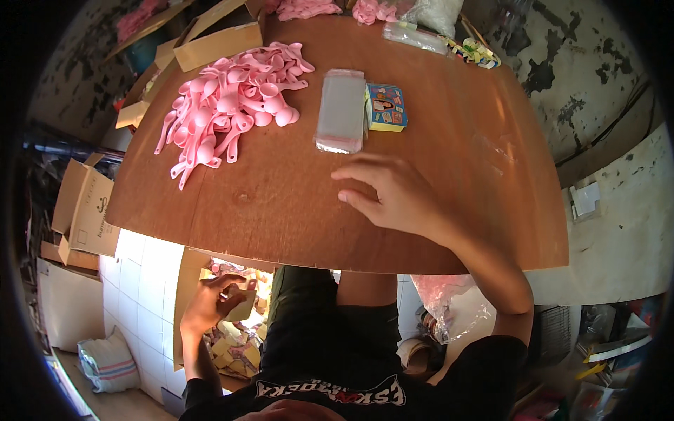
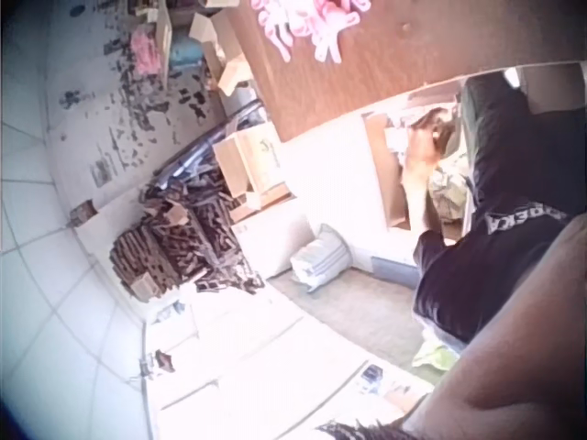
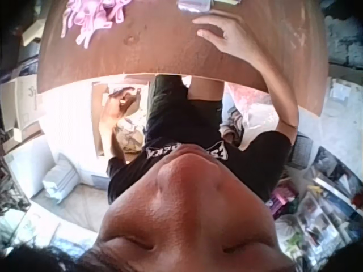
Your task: The person repeatedly picks up pink plastic spoons and places each one into a small clear plastic bag with a yellow sticky note, then seals the bag and sets it aside. The process is repeated for multiple spoons throughout the clip.
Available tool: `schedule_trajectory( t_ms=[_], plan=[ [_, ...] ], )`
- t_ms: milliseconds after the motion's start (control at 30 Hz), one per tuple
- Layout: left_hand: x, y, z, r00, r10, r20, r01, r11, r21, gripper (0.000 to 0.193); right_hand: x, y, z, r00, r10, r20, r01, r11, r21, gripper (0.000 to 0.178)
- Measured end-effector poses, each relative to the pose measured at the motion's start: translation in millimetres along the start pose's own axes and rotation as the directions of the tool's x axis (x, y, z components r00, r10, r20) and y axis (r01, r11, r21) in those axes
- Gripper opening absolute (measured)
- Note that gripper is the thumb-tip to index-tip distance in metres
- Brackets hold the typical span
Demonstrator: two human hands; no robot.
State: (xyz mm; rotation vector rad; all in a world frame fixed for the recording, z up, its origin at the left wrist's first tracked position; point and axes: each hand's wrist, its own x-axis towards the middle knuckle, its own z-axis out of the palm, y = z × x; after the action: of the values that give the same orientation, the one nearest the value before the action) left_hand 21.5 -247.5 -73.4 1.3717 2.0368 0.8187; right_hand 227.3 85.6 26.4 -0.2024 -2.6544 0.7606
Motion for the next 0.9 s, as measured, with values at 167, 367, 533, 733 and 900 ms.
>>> schedule_trajectory(
  t_ms=[167,367,533,733,900],
  plan=[
    [-53,-108,41,0.76,-0.607,0.233,0.332,0.67,0.664,0.085,23,47,15,0.99,-0.069,-0.123,0.035,0.965,-0.259,0.036],
    [-28,-64,73,0.891,-0.22,0.398,0.17,0.973,0.159,0.07,34,66,43,0.993,-0.113,-0.036,0.065,0.776,-0.627,0.051],
    [11,33,48,0.825,0.14,0.547,-0.013,0.973,-0.23,0.061,29,67,42,0.98,-0.133,-0.147,0.011,0.776,-0.631,0.054],
    [57,121,-7,0.753,0.637,0.165,-0.531,0.736,-0.421,0.037,30,69,38,0.942,-0.186,-0.278,0.033,0.878,-0.477,0.041],
    [109,150,-11,0.851,0.472,-0.232,-0.471,0.88,0.063,0.037,25,54,31,0.856,-0.319,-0.408,0.191,0.926,-0.325,0.026]
  ],
)
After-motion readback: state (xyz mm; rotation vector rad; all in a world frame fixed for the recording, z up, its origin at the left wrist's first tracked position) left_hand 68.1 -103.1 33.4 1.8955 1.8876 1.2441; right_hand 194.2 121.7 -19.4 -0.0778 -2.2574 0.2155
